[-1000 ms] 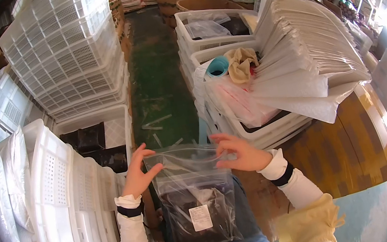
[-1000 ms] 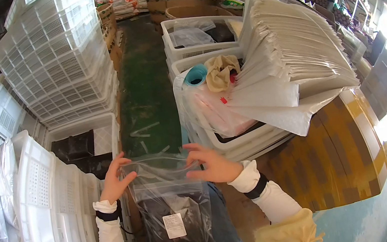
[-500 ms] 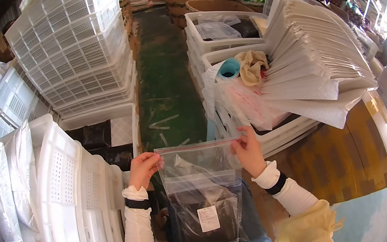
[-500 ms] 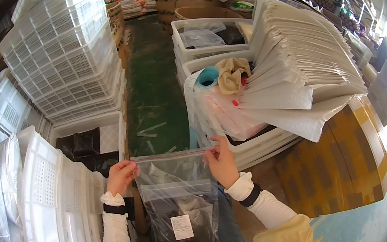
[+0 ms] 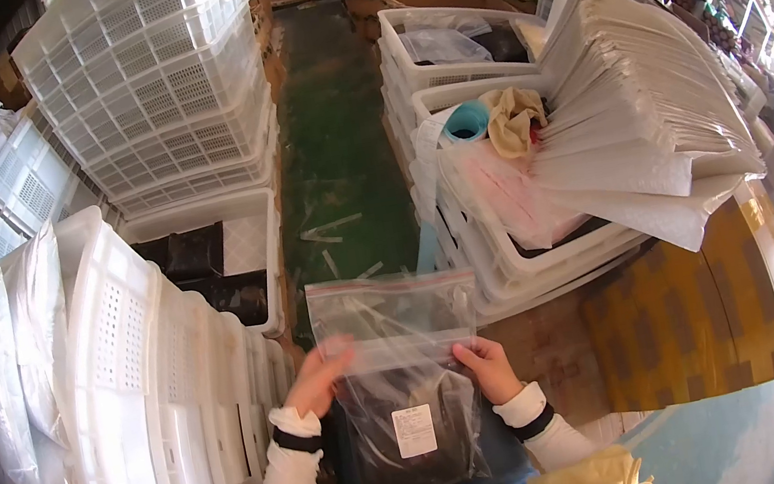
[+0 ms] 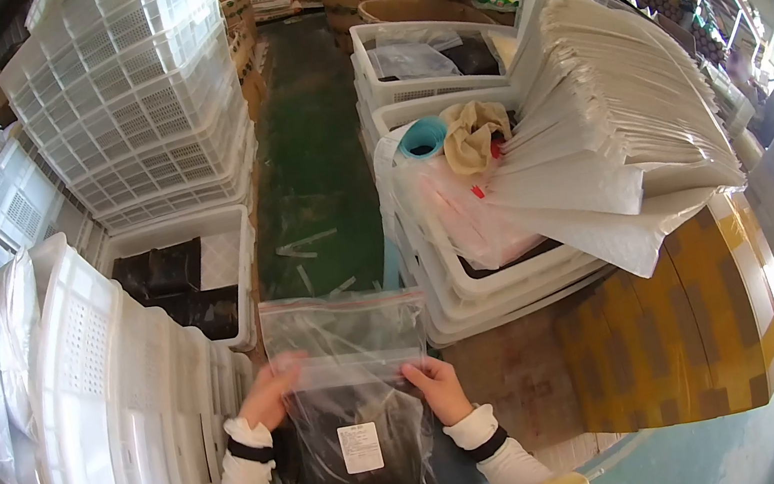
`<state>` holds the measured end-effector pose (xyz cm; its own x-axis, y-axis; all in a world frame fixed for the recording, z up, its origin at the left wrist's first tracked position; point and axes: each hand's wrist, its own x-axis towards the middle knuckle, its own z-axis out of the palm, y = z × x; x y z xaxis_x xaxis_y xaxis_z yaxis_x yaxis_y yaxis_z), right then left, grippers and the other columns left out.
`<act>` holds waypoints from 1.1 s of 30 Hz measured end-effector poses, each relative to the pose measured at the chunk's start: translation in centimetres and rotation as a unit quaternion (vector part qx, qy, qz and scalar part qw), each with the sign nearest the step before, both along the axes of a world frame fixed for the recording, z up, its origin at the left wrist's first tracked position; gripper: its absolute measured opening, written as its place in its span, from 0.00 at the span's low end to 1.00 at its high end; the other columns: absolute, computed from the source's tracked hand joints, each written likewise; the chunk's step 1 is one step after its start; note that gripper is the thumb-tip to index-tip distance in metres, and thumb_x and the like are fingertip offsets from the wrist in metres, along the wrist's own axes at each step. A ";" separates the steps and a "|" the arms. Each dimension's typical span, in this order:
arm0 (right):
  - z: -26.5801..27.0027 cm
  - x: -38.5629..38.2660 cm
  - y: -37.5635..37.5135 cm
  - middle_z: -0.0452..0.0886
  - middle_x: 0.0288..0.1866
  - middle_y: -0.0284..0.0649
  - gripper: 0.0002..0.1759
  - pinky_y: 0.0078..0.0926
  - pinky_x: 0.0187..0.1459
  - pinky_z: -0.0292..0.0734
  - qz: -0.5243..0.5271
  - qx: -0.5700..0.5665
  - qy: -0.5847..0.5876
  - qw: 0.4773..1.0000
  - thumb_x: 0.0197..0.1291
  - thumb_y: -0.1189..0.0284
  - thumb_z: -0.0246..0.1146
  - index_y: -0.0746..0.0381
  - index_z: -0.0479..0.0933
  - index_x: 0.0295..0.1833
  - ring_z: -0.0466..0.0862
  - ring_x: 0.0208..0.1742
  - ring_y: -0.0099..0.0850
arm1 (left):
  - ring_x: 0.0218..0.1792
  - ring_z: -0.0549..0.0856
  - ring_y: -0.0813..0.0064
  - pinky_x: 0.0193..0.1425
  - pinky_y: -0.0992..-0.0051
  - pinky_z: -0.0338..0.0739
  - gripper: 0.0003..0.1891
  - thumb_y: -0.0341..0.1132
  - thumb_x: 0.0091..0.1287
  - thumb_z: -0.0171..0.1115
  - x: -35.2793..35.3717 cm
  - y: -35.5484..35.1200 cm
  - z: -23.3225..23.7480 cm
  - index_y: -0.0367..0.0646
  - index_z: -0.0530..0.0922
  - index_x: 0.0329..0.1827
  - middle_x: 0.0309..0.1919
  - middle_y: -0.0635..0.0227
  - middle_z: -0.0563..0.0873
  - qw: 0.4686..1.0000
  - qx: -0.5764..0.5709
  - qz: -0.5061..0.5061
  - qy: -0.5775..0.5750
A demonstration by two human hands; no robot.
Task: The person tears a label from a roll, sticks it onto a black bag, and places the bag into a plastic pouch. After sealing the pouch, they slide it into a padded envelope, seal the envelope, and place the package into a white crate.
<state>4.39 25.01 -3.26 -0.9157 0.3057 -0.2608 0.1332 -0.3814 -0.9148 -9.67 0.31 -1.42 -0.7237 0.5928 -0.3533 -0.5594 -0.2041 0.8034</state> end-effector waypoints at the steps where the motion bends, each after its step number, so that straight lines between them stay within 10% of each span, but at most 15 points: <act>1: -0.2 0.1 -0.2 0.82 0.36 0.33 0.09 0.18 0.40 0.74 -0.017 0.033 -0.008 0.999 0.65 0.72 0.59 0.65 0.78 0.44 0.79 0.36 0.20 | 0.42 0.83 0.76 0.48 0.76 0.76 0.14 0.30 0.62 0.64 1.4 0.5 1.0 0.39 0.77 0.50 0.43 0.66 0.84 0.999 -0.024 -0.014 0.027; 13: 0.8 -2.6 -0.4 0.82 0.32 0.36 0.08 0.17 0.33 0.74 0.035 0.010 0.037 0.999 0.63 0.73 0.60 0.68 0.78 0.37 0.79 0.29 0.21 | 0.42 0.84 0.68 0.50 0.70 0.78 0.14 0.24 0.59 0.61 5.9 -0.2 2.6 0.32 0.77 0.48 0.41 0.58 0.85 0.992 -0.016 0.111 -0.053; 22: 3.7 -4.7 2.2 0.83 0.41 0.42 0.18 0.23 0.48 0.76 0.239 -0.108 -0.093 0.960 0.56 0.79 0.62 0.71 0.75 0.54 0.83 0.41 0.29 | 0.45 0.84 0.65 0.54 0.69 0.77 0.19 0.19 0.56 0.62 5.6 1.1 1.9 0.33 0.74 0.52 0.45 0.57 0.84 0.987 -0.022 0.090 -0.128; 33: 0.9 -4.0 4.2 0.82 0.39 0.48 0.07 0.36 0.44 0.82 0.011 -0.148 -0.015 0.989 0.65 0.76 0.56 0.70 0.76 0.41 0.85 0.39 0.38 | 0.41 0.86 0.64 0.47 0.70 0.81 0.14 0.23 0.59 0.63 -0.6 2.2 0.2 0.27 0.75 0.47 0.39 0.52 0.84 0.997 -0.044 -0.017 -0.060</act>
<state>0.41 29.22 -2.31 -0.9118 0.1926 -0.3626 0.1688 -0.6292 -0.7587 -10.30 2.48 -1.23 -0.6534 0.5793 -0.4873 -0.6577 -0.1157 0.7443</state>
